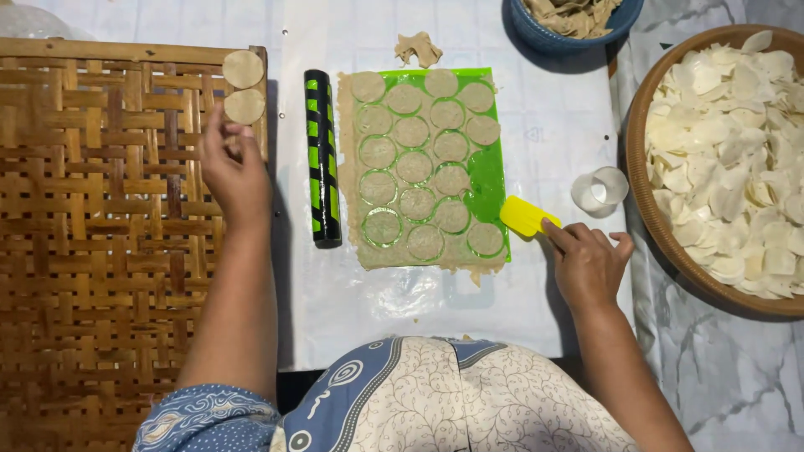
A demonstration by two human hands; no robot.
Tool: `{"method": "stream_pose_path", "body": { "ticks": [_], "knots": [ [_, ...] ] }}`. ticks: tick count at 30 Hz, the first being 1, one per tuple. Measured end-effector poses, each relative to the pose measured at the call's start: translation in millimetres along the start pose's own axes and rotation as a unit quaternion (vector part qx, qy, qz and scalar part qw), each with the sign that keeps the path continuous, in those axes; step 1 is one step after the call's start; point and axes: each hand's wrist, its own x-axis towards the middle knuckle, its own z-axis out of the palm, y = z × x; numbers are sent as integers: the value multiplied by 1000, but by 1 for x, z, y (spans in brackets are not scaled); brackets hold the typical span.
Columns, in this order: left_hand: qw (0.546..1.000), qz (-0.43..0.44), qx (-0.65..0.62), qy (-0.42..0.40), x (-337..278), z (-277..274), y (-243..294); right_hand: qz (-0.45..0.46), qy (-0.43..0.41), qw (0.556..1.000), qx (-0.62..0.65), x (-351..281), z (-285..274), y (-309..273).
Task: Preparing circular dough pieces using a cutter and rolling pin.
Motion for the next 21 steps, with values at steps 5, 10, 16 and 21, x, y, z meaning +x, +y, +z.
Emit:
{"method": "stream_pose_path", "body": {
  "ticks": [5,10,16,21],
  "knots": [
    [991,-42,-50,-117,-73,-5,62,-78,25,997,-3,1,-6,20],
    [974,-76,-103,-188,-125,-2,89,-118,29,993,7,-3,-10,27],
    [974,-61,-77,-202,-153,6,83,-119,30,992,-7,-6,-3,31],
    [967,-80,-78,-231,-167,1,105,-109,-9,994,5,-11,-5,28]
  ]
}}
